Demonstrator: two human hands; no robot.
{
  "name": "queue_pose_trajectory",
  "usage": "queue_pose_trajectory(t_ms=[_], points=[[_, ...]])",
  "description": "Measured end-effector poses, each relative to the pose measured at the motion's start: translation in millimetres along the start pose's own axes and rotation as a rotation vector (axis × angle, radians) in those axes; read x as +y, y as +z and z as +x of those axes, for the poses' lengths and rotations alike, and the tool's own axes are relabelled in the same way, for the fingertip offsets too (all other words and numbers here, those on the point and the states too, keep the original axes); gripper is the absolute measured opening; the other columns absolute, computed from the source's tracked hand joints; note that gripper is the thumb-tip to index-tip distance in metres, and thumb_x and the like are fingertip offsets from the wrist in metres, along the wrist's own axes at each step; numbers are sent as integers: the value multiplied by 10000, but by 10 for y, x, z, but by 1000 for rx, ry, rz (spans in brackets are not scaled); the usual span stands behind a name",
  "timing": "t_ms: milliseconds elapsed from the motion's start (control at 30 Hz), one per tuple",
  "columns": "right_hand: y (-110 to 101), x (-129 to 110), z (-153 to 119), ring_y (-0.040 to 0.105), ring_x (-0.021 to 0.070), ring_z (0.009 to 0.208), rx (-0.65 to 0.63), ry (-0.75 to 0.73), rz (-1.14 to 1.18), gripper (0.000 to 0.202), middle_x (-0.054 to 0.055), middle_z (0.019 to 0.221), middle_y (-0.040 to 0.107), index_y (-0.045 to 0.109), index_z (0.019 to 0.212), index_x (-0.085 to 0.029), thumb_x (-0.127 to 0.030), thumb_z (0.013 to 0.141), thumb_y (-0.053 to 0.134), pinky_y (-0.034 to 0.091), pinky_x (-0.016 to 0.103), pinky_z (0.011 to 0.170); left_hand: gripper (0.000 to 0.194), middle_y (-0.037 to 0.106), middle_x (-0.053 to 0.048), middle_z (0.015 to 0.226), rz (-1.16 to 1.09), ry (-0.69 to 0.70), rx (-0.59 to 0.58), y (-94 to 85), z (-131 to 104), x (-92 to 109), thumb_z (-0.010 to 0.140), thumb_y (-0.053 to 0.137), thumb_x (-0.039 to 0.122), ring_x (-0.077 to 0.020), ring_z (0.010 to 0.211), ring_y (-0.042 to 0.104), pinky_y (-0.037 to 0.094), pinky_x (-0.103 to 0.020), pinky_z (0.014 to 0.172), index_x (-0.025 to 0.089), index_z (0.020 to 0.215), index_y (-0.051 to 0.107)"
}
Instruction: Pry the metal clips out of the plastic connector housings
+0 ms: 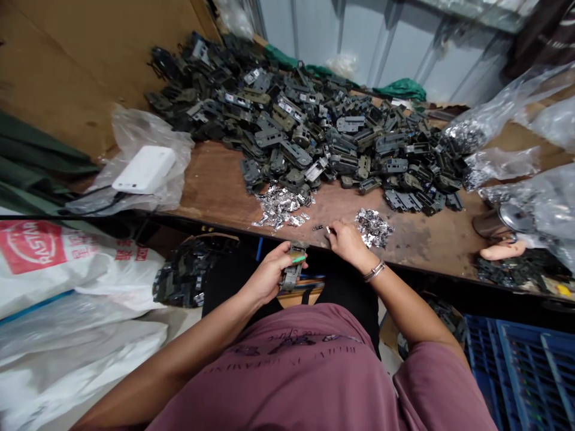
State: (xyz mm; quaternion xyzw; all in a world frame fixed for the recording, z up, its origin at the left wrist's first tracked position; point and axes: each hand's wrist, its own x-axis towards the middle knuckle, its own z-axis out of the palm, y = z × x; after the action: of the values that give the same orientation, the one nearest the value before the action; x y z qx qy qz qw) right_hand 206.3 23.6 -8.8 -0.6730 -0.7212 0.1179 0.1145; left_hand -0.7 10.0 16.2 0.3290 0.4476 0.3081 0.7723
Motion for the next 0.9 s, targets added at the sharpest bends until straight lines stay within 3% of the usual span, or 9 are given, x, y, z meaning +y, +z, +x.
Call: queue_pose_trajectory(t_ms=[167, 333, 467, 667, 900], points=[[-19, -74, -36, 612, 206, 773, 14, 2, -91, 240, 133, 879, 654, 674, 840, -137, -194, 942, 464, 453, 295, 716, 277, 639, -1, 789, 51, 84, 2, 18, 41, -30, 611, 632, 228, -136, 714, 587, 459, -247, 676, 186, 882, 595], [55, -264, -243, 580, 149, 657, 250, -132, 384, 104, 25, 731, 629, 606, 822, -198, -269, 887, 569, 472, 269, 657, 337, 654, -15, 909, 132, 129, -27, -22, 47, -62, 626, 632, 202, -164, 860, 594, 453, -276, 791, 186, 960, 588], [105, -469, -378, 604, 139, 673, 320, -194, 645, 90, 11, 771, 658, 627, 859, -221, -310, 863, 626, 499, 272, 637, 288, 605, 13, 848, 200, 169, -43, -14, 27, -90, 621, 607, 166, -150, 815, 561, 439, -260, 749, 181, 903, 552], [116, -553, -372, 649, 153, 773, 399, -339, 672, 96, 40, 835, 693, 688, 848, -220, -211, 881, 598, 539, 294, 707, 240, 528, 38, 772, 296, 231, -33, -6, -17, -77, 623, 585, 165, -125, 736, 502, 408, -245, 696, 189, 839, 482], [152, -569, -414, 658, 159, 778, 477, -403, 511, 119, 63, 834, 700, 699, 901, -205, -173, 900, 584, 555, 282, 693, 220, 536, 24, 763, 483, 344, 32, -41, -13, -109, 647, 601, 139, -145, 745, 512, 409, -274, 707, 191, 820, 477]])
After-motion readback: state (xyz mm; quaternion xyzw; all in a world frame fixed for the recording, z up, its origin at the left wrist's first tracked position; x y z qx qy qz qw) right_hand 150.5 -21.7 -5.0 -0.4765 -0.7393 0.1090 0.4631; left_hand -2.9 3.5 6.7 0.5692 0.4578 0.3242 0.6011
